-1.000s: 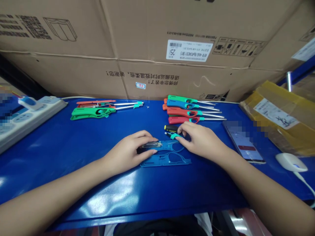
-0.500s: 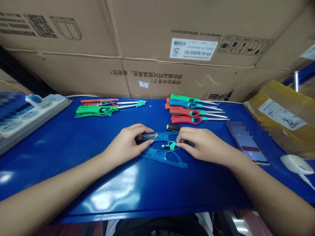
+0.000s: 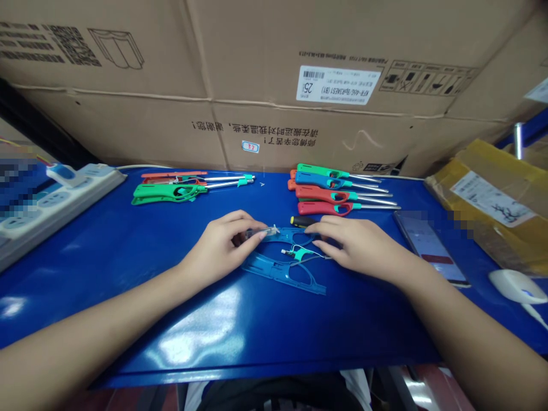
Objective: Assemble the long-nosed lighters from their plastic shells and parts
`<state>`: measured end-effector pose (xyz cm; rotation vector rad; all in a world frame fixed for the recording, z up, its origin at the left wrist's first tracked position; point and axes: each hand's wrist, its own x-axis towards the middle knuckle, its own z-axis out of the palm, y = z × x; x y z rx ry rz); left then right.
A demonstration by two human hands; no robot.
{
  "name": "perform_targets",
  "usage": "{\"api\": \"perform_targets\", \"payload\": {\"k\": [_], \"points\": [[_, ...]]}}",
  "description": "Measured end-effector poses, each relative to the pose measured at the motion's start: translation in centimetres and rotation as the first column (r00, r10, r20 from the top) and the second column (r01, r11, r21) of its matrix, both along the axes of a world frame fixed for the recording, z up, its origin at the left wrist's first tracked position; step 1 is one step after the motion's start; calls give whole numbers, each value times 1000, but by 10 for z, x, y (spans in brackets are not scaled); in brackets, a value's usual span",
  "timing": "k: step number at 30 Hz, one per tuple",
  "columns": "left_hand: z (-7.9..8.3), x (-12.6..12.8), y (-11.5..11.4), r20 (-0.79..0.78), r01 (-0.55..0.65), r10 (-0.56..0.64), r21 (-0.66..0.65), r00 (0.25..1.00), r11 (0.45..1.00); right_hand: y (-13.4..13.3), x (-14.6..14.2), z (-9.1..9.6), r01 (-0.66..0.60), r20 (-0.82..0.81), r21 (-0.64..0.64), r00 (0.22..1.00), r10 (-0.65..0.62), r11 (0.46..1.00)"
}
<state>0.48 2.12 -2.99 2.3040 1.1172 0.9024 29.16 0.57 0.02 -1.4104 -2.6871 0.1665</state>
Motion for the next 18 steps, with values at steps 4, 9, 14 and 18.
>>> {"api": "perform_targets", "payload": {"k": [4,9,14,18], "points": [[-1,1,-4,-57,162,-161,6,985,987,2,-6,-8,34,2,-26,999,-34,999],[-2,0,-4,-120,184,-177,53,977,981,5,-9,-16,131,-79,-53,988,-135,990],[5,0,-5,-129,212,-200,92,971,973,6,-2,-8,155,-168,-82,971,-167,984],[11,1,-11,-213,306,-286,68,934,949,4,12,10,17,-142,-165,989,-41,986]]}}
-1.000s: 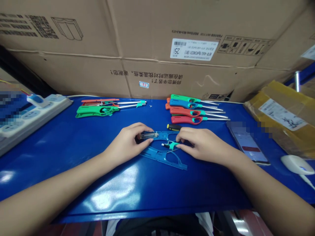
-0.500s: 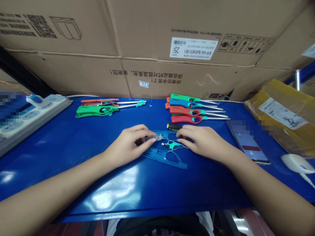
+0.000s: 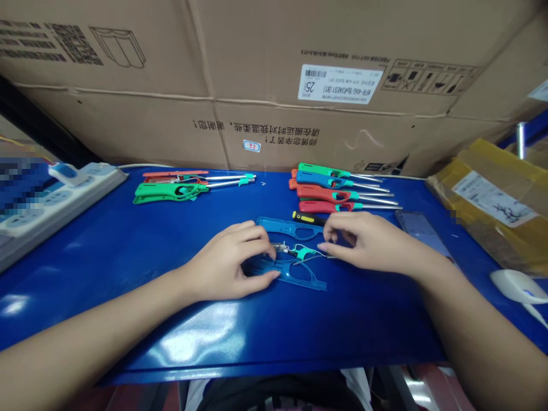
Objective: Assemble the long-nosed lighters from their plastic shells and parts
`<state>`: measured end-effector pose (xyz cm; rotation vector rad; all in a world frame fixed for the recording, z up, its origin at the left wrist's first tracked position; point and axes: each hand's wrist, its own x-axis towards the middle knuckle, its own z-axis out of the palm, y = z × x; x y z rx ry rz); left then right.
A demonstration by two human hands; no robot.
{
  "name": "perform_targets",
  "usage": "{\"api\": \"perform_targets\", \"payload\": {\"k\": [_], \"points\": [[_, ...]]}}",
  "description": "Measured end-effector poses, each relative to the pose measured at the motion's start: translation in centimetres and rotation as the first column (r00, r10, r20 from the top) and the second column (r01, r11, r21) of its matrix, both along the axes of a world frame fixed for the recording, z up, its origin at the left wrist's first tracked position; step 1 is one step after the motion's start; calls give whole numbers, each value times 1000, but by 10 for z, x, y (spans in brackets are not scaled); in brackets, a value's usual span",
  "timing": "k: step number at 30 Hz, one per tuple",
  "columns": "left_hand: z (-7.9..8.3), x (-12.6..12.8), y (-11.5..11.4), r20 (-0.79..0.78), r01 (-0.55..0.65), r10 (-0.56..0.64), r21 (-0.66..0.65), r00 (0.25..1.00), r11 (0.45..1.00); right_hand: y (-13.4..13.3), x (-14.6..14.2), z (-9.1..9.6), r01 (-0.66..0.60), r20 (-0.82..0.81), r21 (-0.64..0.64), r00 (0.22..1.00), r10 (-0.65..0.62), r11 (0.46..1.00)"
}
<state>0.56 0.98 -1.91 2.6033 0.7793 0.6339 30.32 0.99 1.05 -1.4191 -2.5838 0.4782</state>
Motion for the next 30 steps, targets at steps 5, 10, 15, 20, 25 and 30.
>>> {"api": "perform_targets", "payload": {"k": [5,10,15,20,25,30], "points": [[0,0,-2,-103,18,-18,0,994,1000,-2,11,7,-24,130,-154,991,44,988],[-4,0,-1,-69,23,-23,0,997,1000,-4,6,6,-10,99,-130,995,23,991],[-5,0,-2,-62,-21,18,-53,998,998,-10,1,8,-56,-54,-10,997,56,998],[-8,0,-3,-67,-87,83,-64,994,994,-13,1,-2,-196,-175,5,965,194,981],[-8,-2,-1,-68,-59,52,-107,996,992,-7,5,-13,-171,-109,-13,980,169,985],[-4,-4,2,-109,-8,-1,-82,994,997,-7,10,-12,-155,-82,36,984,157,987]]}}
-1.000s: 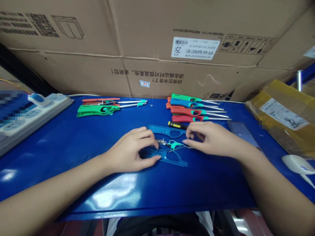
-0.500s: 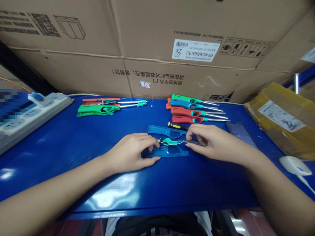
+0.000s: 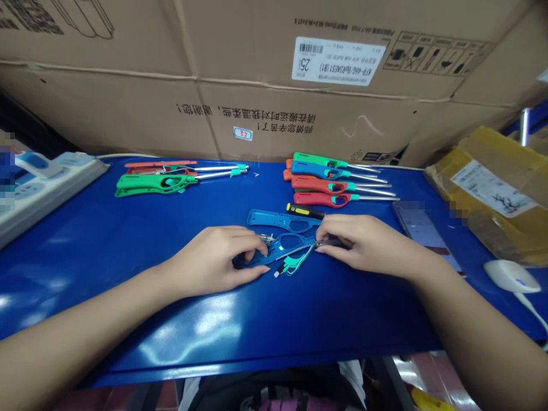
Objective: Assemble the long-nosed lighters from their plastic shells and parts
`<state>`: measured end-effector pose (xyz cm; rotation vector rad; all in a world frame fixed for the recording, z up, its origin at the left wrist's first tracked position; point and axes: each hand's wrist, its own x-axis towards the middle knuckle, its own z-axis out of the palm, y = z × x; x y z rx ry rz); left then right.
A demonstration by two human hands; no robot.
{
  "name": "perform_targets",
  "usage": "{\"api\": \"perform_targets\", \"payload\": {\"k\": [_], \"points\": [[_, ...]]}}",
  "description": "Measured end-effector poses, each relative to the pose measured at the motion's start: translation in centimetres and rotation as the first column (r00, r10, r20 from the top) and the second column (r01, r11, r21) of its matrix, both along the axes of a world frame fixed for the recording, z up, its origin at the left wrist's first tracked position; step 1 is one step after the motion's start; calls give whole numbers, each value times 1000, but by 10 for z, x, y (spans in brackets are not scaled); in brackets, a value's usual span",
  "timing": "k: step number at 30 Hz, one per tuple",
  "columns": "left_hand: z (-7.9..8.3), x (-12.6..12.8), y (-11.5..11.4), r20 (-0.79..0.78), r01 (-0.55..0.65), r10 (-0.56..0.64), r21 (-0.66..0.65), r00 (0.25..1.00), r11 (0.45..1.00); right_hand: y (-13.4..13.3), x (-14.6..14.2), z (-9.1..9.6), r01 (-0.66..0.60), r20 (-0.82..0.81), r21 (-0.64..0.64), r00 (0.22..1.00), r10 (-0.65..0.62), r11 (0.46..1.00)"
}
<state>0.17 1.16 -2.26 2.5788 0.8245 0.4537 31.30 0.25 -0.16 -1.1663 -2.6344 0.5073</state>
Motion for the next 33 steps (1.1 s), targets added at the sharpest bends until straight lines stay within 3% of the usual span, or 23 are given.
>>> {"api": "perform_targets", "payload": {"k": [12,24,33], "points": [[3,-1,0,-46,66,-62,85,997,994,-4,-4,0,59,-77,176,996,-46,983],[3,0,1,-41,45,-40,119,998,992,4,3,-1,-38,31,28,999,37,999],[-1,1,0,-7,-29,30,144,1000,989,6,9,2,-35,57,1,998,35,999]]}}
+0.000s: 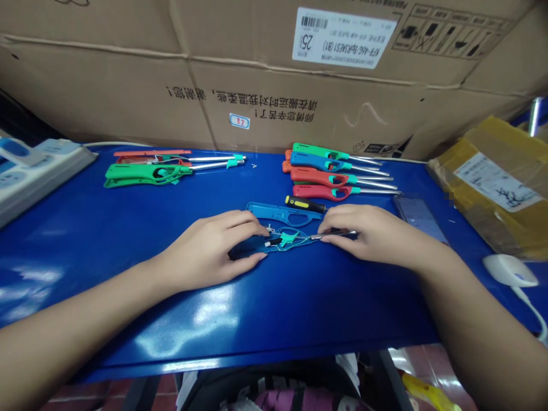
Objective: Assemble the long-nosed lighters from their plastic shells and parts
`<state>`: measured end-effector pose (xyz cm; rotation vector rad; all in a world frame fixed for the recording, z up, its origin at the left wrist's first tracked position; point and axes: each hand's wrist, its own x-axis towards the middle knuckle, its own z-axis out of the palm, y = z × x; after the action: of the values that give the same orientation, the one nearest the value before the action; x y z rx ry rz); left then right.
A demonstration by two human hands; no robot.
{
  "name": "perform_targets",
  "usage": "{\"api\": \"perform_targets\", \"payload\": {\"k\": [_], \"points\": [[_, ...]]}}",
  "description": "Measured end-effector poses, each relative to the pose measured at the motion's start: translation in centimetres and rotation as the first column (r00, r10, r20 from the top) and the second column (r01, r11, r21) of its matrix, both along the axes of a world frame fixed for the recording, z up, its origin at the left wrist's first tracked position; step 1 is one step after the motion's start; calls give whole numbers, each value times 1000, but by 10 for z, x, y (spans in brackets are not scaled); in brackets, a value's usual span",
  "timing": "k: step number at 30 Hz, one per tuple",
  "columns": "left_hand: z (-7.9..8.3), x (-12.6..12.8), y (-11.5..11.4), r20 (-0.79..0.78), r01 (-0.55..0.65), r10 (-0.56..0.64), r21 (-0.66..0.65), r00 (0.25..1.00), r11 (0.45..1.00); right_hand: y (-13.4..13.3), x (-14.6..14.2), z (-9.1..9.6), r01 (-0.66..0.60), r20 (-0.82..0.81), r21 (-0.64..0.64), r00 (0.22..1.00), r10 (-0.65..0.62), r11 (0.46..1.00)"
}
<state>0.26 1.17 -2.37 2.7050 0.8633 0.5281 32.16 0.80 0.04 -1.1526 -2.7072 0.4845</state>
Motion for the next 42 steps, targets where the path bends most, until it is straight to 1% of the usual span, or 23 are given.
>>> {"api": "perform_targets", "payload": {"k": [4,12,16,22,26,29,33,36,39,42], "points": [[-1,0,0,13,-4,5,-17,1000,1000,0,-1,0,-35,-20,17,999,35,999],[0,1,1,21,-8,8,-19,1000,1000,-4,-4,1,-20,19,75,1000,19,997],[0,1,1,29,-4,5,-39,1000,999,-4,-5,0,-34,0,58,999,34,998],[-1,1,1,23,-4,5,-45,1000,999,-5,-5,4,-22,31,44,999,20,999],[-2,0,1,29,-6,7,-50,1000,999,-6,-7,3,-22,5,13,1000,22,1000],[-3,-1,0,31,2,-1,-46,1000,999,-8,-9,0,-6,-22,56,1000,7,998],[-4,0,-1,33,24,-23,-48,999,999,-9,-16,-7,49,-131,111,991,-34,993],[-4,1,-2,27,46,-44,-66,999,997,-9,-23,-13,16,-166,72,986,-4,997],[-4,2,-4,27,60,-58,-67,998,996,-8,-27,-16,-35,-201,0,979,34,999],[-3,2,-5,25,63,-62,-66,998,996,-8,-30,-17,-51,-234,-33,971,42,998]]}}
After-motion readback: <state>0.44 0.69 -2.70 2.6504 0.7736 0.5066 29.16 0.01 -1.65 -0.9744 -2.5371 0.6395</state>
